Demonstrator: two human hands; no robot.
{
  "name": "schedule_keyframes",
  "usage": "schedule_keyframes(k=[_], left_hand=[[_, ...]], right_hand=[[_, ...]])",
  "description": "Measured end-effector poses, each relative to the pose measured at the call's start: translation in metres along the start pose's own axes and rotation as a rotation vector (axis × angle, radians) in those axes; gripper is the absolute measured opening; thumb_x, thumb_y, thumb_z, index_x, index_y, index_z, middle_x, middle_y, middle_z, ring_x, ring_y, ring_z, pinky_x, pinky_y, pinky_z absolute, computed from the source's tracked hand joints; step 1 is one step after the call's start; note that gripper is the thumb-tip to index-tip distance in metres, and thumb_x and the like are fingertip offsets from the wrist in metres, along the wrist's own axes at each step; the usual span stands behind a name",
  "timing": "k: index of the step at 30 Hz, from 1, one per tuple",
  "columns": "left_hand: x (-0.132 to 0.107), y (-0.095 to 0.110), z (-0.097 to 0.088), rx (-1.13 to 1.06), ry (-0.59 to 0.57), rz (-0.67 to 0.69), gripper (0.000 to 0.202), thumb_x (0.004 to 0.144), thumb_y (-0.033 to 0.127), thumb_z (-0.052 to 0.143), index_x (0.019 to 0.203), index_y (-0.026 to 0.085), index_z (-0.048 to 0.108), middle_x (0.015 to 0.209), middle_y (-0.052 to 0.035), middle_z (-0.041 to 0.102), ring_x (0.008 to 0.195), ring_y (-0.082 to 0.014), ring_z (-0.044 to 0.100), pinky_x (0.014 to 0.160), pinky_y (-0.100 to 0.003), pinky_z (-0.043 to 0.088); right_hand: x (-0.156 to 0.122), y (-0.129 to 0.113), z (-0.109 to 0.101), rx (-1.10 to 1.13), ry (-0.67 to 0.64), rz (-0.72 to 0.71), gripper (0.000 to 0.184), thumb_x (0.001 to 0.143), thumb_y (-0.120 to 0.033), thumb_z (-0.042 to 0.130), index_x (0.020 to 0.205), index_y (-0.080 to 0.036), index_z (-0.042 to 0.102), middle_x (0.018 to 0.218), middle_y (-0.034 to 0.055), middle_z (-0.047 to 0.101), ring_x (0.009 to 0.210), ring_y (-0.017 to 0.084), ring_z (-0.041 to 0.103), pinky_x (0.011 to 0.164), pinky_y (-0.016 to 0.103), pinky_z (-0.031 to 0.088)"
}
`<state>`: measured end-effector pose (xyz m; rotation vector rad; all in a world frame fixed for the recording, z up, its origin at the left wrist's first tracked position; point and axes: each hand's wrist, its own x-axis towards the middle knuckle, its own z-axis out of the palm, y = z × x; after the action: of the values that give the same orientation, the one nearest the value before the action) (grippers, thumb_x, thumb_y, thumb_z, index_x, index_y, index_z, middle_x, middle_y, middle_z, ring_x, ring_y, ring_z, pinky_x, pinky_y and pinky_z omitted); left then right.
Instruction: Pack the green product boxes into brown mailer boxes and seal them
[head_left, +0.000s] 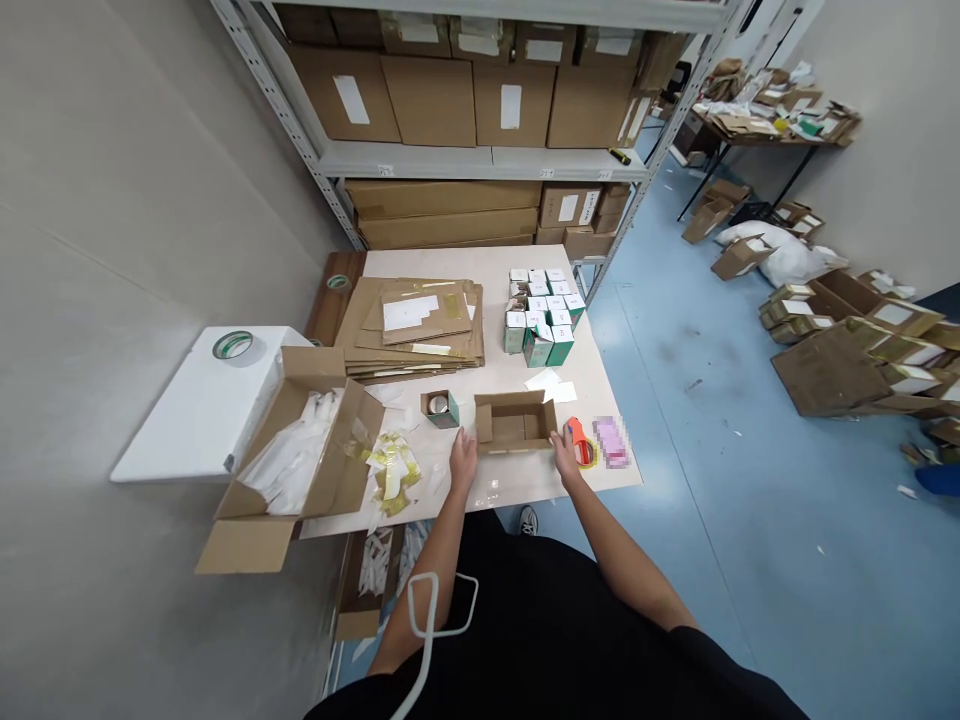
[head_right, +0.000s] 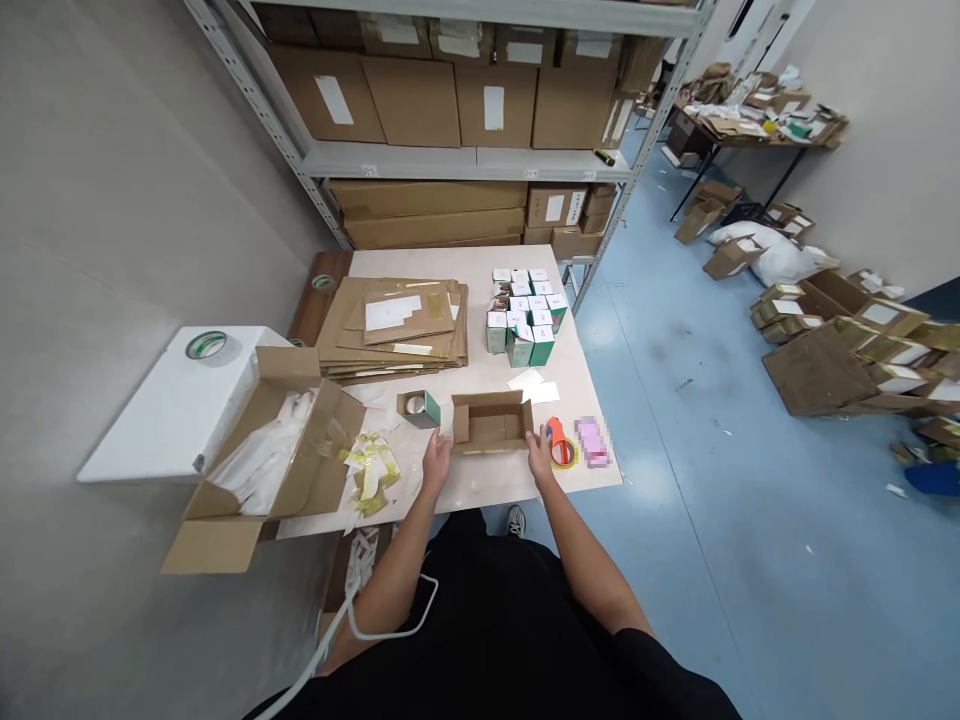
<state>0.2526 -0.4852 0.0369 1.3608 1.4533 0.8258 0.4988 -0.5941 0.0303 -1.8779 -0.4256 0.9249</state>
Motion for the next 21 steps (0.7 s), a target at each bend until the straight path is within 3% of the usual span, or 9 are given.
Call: schedule_keyframes(k=[3,5,7,10,14,18,21], left_hand=[[0.007,0.023,0.009,0.088,-0.013,0.179,0.045,0.101,0.037,0.055,0.143,0.023,0.061,0.144,-0.0125,0.064,0.136,-0.0267,0.059,0.115,-0.043,0.050],[0.015,0.040,0.022,0.122,-0.186,0.299,0.037,0.102,0.026,0.048,0.131,0.022,0.070,0.135,-0.0110,0.070,0.128,-0.0251,0.064,0.114,-0.044,0.050],[0.023,0.052,0.035,0.176,-0.352,0.340,0.038,0.098,0.017,0.047,0.125,0.021,0.073,0.131,-0.0108,0.072,0.126,-0.0255,0.066,0.117,-0.047,0.048],[0.028,0.057,0.045,0.291,-0.520,0.308,0.047,0.090,0.013,0.055,0.135,0.021,0.069,0.139,-0.0115,0.069,0.135,-0.0276,0.060,0.123,-0.050,0.041],[0.021,0.045,0.032,0.502,-0.520,0.314,0.067,0.083,0.012,0.065,0.149,0.021,0.058,0.159,-0.0121,0.052,0.158,-0.0309,0.032,0.132,-0.051,0.026],[0.011,0.025,0.014,0.676,-0.444,0.198,0.077,0.076,0.020,0.080,0.150,0.021,0.058,0.171,-0.0159,0.033,0.164,-0.0420,0.006,0.131,-0.062,0.015],[0.006,0.011,0.011,0.704,-0.442,0.119,0.086,0.073,0.031,0.088,0.151,0.022,0.055,0.178,-0.0158,0.011,0.162,-0.0473,0.006,0.128,-0.063,0.021]], right_hand=[[0.003,-0.015,0.006,-0.125,0.120,-0.290,0.071,0.098,-0.057,0.048,0.158,-0.019,0.048,0.157,0.0159,0.054,0.148,0.030,0.048,0.124,0.049,0.036],[0.009,-0.027,0.013,-0.235,0.053,-0.472,0.056,0.102,-0.049,0.043,0.147,-0.019,0.059,0.150,0.0150,0.061,0.147,0.029,0.048,0.125,0.049,0.034],[0.015,-0.036,0.020,-0.364,-0.101,-0.556,0.049,0.102,-0.043,0.045,0.140,-0.020,0.066,0.147,0.0143,0.063,0.151,0.030,0.043,0.127,0.050,0.031],[0.023,-0.037,0.022,-0.602,-0.283,-0.451,0.061,0.091,-0.041,0.067,0.149,-0.021,0.060,0.163,0.0145,0.047,0.161,0.036,0.023,0.129,0.056,0.022],[0.023,-0.027,0.014,-0.820,-0.414,-0.313,0.100,0.072,-0.045,0.089,0.161,-0.031,0.044,0.177,0.0103,0.018,0.164,0.041,0.005,0.127,0.063,0.012],[0.020,-0.023,0.011,-0.888,-0.442,-0.307,0.099,0.073,-0.053,0.088,0.161,-0.036,0.043,0.179,0.0069,0.006,0.164,0.040,0.000,0.126,0.065,0.014],[0.019,-0.024,0.012,-0.904,-0.437,-0.320,0.088,0.078,-0.054,0.086,0.157,-0.036,0.051,0.179,0.0059,0.006,0.164,0.041,0.001,0.125,0.064,0.016]])
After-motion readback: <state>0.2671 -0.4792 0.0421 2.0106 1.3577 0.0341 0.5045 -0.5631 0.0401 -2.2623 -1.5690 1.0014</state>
